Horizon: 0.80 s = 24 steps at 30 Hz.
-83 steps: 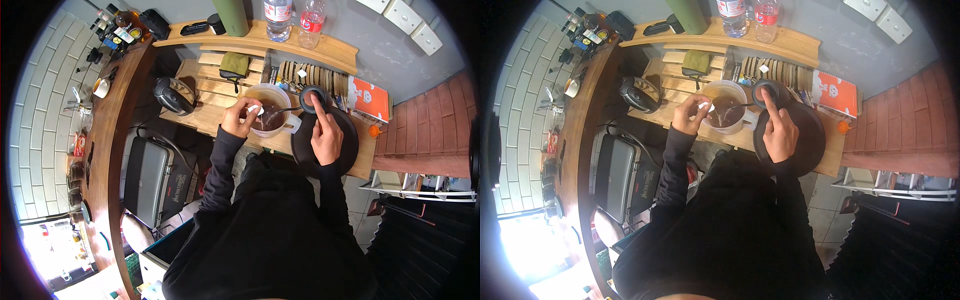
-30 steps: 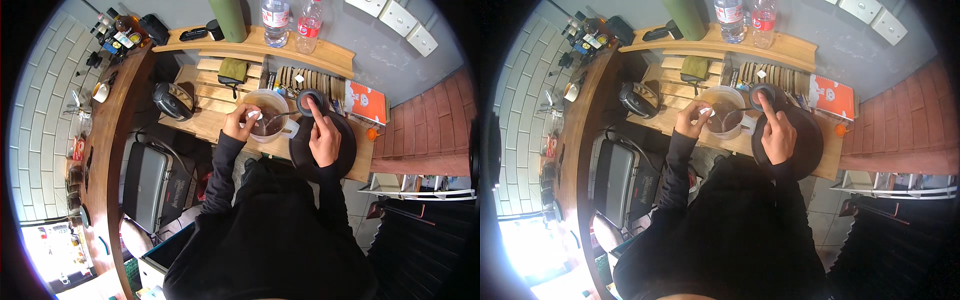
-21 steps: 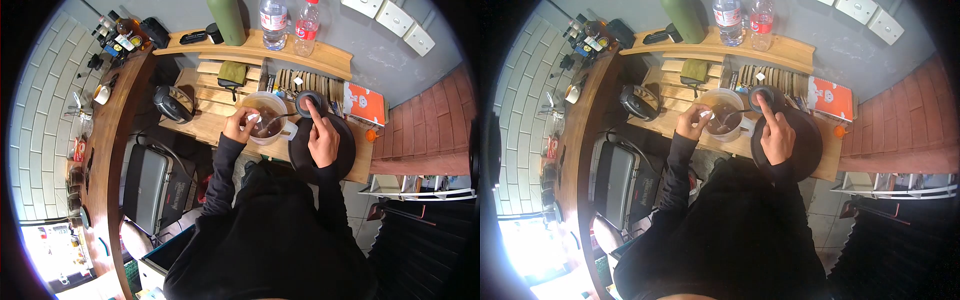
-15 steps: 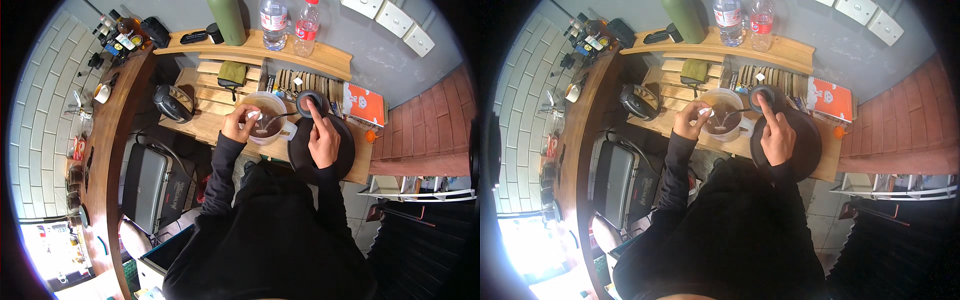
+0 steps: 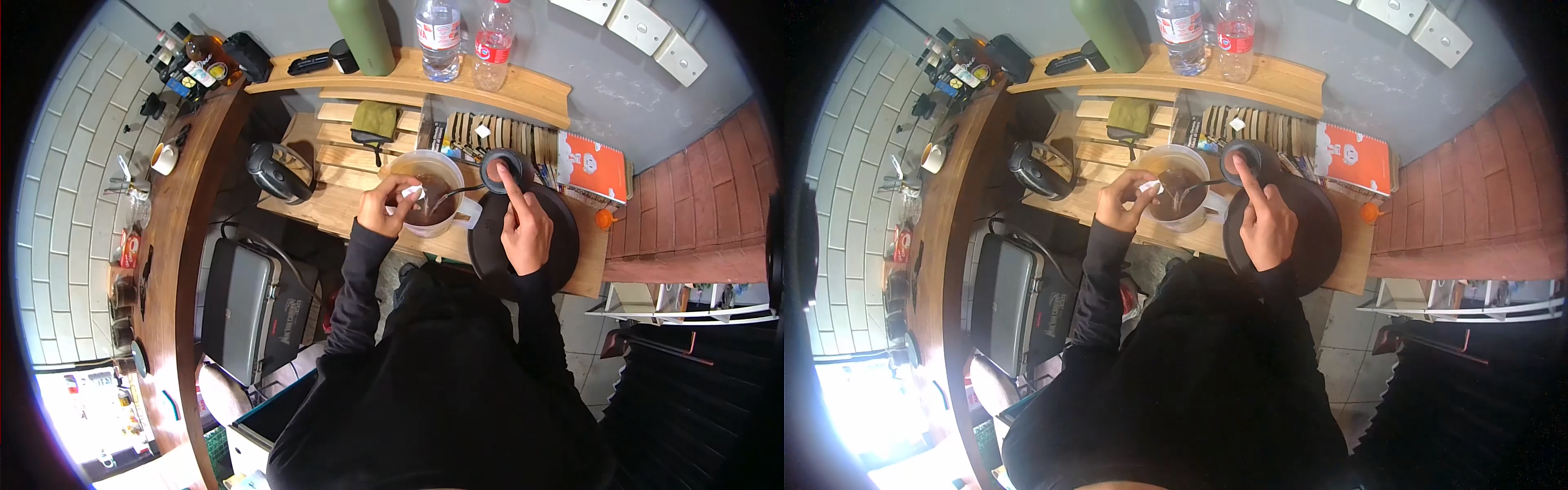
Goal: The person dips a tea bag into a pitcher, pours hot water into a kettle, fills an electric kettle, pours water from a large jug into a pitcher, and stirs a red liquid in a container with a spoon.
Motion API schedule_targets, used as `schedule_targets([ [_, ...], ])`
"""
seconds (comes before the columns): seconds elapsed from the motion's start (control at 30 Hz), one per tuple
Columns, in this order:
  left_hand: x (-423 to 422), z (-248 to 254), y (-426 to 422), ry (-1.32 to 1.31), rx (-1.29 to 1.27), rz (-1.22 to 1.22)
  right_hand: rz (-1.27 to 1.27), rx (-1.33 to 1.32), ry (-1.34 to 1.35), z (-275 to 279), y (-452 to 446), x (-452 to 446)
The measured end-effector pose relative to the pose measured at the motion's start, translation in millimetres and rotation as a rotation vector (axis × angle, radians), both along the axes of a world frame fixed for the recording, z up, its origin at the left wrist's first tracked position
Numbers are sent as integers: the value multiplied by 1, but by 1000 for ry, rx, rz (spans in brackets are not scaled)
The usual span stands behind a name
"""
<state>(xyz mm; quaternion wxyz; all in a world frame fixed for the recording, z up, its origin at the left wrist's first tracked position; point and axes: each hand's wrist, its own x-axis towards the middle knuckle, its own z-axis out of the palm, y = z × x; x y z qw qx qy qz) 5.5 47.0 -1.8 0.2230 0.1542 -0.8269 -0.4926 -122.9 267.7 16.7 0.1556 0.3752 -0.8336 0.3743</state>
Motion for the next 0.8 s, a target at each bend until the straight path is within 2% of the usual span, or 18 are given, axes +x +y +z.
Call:
schedule_targets([
  [0.1,1,22,9,82,12,1,0,12,-11,-1,0,-1],
  [0.27,-1,5,-1,27,33,16,-1,12,-10,1,-1,-3],
  [0.47,-5,21,6,93,42,8,-5,4,0,-1,-2,-6],
  [0.53,-8,13,1,135,50,20,-1,3,-6,-2,-2,-6],
  [0.57,-8,3,-3,69,75,17,1,1,-13,-2,-1,-5],
  [0.63,-9,3,-1,1,102,12,8,10,-26,-2,0,-5],
  [0.8,-6,22,7,67,71,-13,15,25,-21,2,-2,-6],
])
